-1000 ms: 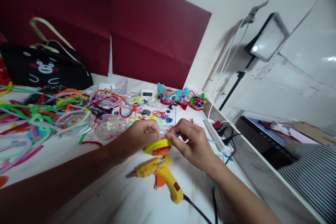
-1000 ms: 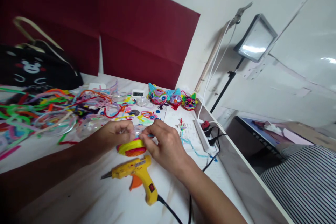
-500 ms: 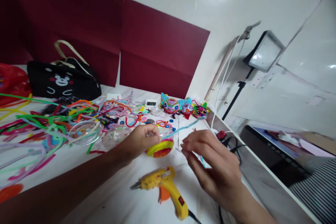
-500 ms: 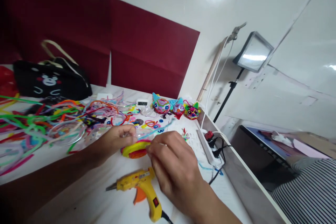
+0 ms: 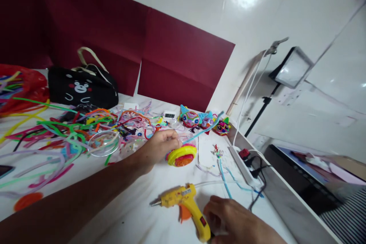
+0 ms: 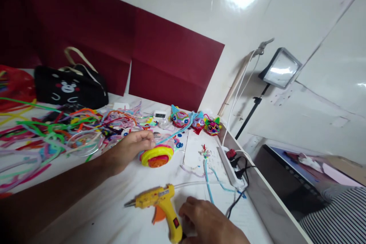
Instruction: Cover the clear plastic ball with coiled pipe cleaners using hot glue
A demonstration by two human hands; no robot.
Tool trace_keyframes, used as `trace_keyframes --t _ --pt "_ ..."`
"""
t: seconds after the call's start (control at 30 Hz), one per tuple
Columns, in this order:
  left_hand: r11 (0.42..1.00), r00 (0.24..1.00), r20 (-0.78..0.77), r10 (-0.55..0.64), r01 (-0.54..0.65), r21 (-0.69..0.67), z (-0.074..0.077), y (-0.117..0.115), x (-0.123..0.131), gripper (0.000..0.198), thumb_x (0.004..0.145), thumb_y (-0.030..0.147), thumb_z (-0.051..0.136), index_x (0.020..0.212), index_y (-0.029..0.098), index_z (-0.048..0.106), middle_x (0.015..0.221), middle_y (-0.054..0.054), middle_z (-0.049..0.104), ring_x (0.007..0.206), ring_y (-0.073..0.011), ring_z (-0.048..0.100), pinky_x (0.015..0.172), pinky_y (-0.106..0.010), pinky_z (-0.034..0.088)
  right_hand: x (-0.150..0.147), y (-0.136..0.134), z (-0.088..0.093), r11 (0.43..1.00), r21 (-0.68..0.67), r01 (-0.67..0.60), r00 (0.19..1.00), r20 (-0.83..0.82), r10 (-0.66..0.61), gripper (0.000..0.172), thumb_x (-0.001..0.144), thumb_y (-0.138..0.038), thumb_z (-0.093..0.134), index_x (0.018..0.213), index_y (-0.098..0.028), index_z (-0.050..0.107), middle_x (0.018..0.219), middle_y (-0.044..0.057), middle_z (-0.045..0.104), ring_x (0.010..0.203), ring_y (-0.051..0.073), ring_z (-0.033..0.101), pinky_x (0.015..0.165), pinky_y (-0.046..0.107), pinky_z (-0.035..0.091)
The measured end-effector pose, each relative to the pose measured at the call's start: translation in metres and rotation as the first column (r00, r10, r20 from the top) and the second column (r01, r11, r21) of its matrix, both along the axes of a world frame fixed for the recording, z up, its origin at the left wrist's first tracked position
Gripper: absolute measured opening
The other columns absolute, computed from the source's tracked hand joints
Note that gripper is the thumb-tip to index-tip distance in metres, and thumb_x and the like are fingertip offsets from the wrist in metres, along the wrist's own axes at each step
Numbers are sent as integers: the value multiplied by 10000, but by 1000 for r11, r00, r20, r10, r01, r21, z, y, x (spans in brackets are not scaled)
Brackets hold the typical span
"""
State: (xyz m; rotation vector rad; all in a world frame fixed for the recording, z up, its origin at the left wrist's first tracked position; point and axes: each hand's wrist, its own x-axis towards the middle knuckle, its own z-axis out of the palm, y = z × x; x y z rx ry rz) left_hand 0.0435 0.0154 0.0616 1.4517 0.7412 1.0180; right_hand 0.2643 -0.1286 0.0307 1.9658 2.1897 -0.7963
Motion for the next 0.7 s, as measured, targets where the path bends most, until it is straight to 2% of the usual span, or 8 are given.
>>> trace_keyframes --t 0.1,0.13,0.23,0.33,0.47,0.57,0.7 --pt "998 996 70 -53 56 -37 1 -2 -1 194 634 317 667 616 179 532 566 67 471 550 -88 376 538 -236 287 1 -1 -21 999 48 -2 1000 17 1 268 666 -192 735 933 -205 713 1018 38 686 803 186 642 673 261 437" --pt "996 994 90 -66 71 -48 1 -3 -2 202 639 319 672 622 178 528 578 66 472 558 -87 382 546 -234 298 2 0 -28 997 76 1 1000 21 -2 306 661 -207 738 965 -198 708 1040 50 677 808 192 645 687 268 449" --pt "993 988 124 -88 97 -71 1 -6 -3 221 646 325 681 639 177 517 604 62 471 579 -88 400 570 -230 317 3 1 -40 988 156 14 999 43 -21 441 618 -241 775 1047 -174 697 1109 96 657 989 259 632 835 310 469" --pt "991 986 135 -95 107 -77 3 -7 -5 231 644 323 689 649 180 508 602 66 448 568 -86 387 556 -230 298 0 -3 -35 982 163 97 995 12 -100 423 600 -224 776 1013 -184 696 1070 76 662 896 229 636 769 303 465" --pt "989 984 141 -112 124 -76 7 -10 -6 249 642 330 709 656 183 509 588 69 429 546 -86 358 524 -236 258 -6 -14 -18 984 124 130 987 -106 -117 336 645 -206 759 974 -211 696 968 27 664 796 181 605 681 275 429" --pt "989 981 160 -107 121 -80 9 -11 -7 250 624 321 727 657 180 524 579 66 445 537 -85 368 514 -232 259 -7 -18 -12 983 120 141 966 -233 -111 403 712 -306 785 1085 -196 679 993 44 660 846 191 605 722 278 453" --pt "989 972 203 -114 131 -72 10 -12 -7 223 612 290 736 647 175 549 582 55 488 541 -87 416 525 -220 317 -8 -12 -17 979 148 142 919 -386 -75 543 778 -393 768 1251 -167 627 1029 70 666 844 187 625 737 278 475"
